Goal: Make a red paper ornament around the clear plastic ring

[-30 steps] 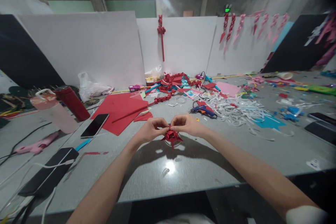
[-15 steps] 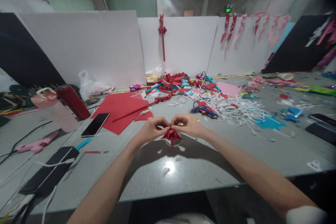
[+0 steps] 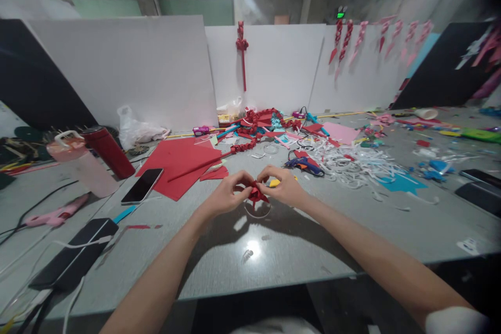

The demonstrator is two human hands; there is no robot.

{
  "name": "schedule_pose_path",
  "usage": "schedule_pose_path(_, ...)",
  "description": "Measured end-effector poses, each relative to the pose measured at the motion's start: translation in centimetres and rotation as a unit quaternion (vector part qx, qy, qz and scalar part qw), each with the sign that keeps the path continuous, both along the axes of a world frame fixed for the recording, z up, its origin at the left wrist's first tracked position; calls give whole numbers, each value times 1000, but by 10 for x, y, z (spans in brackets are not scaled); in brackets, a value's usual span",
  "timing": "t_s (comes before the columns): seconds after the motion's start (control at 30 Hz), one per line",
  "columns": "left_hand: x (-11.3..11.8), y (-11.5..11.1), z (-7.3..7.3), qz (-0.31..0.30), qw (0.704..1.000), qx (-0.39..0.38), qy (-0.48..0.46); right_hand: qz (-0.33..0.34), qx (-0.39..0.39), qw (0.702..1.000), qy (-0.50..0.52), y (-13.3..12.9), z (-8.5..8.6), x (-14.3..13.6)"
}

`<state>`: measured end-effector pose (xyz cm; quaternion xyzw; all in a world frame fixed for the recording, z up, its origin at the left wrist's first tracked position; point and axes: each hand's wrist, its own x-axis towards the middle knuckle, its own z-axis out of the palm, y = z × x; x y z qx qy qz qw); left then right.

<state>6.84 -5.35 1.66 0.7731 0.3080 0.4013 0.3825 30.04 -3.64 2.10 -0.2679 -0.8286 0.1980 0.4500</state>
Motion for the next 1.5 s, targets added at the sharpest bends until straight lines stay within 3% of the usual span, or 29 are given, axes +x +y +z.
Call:
schedule_pose_path(0.17, 7, -2, -2, -21, 996, -62, -59, -26, 19, 999, 21, 2, -2, 0)
schedule_pose_path(0.43, 15, -2, -5, -2, 987, -110, -113, -24, 65, 997, 27, 1, -4, -2)
schedule_pose_path(0.67, 18, 5, -16, 27, 993, -55, -102, -9, 121, 992, 18, 0, -5, -2)
schedule_pose_path(1.07, 18, 1, -13, 74, 994, 32, -71, -1, 118, 993, 2, 4, -7, 0)
schedule_pose_path(1.5, 19, -1, -18, 100, 988, 80, -82, -11, 267, 962, -51, 0, -5, 2)
